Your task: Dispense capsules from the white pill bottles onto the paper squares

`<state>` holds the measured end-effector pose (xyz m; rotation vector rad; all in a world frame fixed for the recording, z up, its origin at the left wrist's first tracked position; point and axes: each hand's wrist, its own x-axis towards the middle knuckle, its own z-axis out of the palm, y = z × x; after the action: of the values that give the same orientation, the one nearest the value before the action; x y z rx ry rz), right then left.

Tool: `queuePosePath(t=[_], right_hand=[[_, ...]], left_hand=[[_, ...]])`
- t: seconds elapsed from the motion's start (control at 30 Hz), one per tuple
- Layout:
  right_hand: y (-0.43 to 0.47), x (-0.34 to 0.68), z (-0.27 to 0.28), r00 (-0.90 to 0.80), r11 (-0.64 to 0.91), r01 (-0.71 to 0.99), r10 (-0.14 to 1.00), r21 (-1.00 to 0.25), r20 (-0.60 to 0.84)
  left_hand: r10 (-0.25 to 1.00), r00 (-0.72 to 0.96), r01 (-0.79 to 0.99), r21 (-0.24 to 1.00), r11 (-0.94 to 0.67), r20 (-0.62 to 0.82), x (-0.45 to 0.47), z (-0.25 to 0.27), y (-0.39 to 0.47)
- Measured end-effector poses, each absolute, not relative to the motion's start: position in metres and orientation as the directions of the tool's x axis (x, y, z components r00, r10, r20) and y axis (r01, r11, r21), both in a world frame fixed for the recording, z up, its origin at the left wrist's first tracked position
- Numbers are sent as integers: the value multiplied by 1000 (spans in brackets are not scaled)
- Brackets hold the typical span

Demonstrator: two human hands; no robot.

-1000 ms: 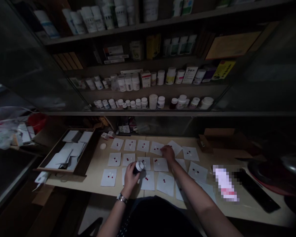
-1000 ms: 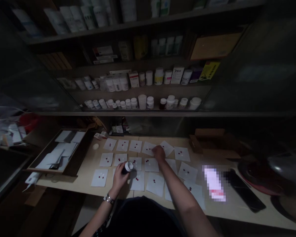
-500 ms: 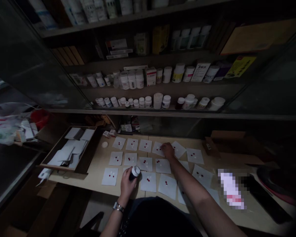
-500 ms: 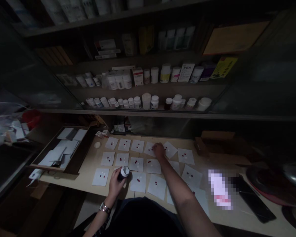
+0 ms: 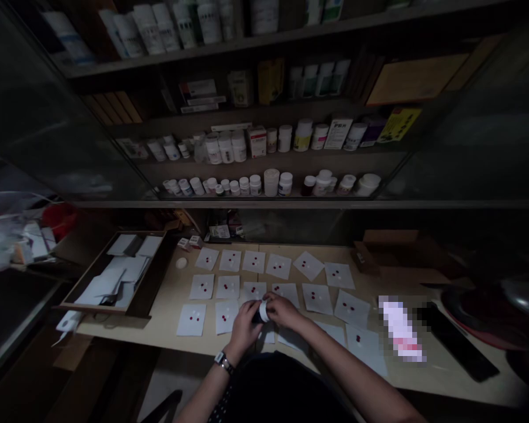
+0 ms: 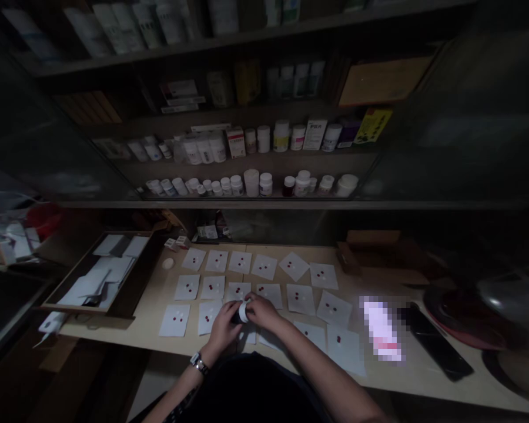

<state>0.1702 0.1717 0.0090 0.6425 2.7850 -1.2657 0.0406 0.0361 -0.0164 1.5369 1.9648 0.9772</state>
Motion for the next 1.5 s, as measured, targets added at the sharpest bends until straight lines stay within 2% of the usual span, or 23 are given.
queuePosePath(t=[0.17, 0.3, 0.43, 0.57, 0.83, 1.0, 1.13, 1.37, 1.5], right_hand=[[168, 164, 19, -866, 714, 484, 308, -506, -394], [159, 161, 13, -813, 668, 572, 383, -476, -439], [153, 165, 3, -819, 626, 574, 456, -528, -350], [150, 174, -4, -853, 570, 480, 480, -667, -204], [144, 182, -9, -798, 400, 453, 581, -797, -162], [141, 186, -15, -777, 378, 481, 602, -791, -185], [140, 191, -7, -774, 444, 534, 600, -719, -204], [149, 189, 24, -723, 546, 690, 542, -474, -428], [147, 184, 25, -696, 545, 718, 586, -433, -415]], left_hand=[[972, -233, 637, 762, 117, 45, 46, -9, 24], [967, -252, 629, 764, 142, 28, 51, -12, 18], [965, -259, 625, 769, 135, 42, 51, -13, 19], [967, -250, 610, 784, 117, 49, 50, -8, 22], [965, -255, 580, 809, 98, 66, 56, -13, 23], [968, -246, 588, 802, 104, 55, 58, -17, 21], [974, -223, 582, 806, 110, 28, 60, -16, 19], [979, -202, 559, 820, 122, -7, 64, -16, 19], [975, -220, 546, 828, 127, -4, 65, -19, 21]])
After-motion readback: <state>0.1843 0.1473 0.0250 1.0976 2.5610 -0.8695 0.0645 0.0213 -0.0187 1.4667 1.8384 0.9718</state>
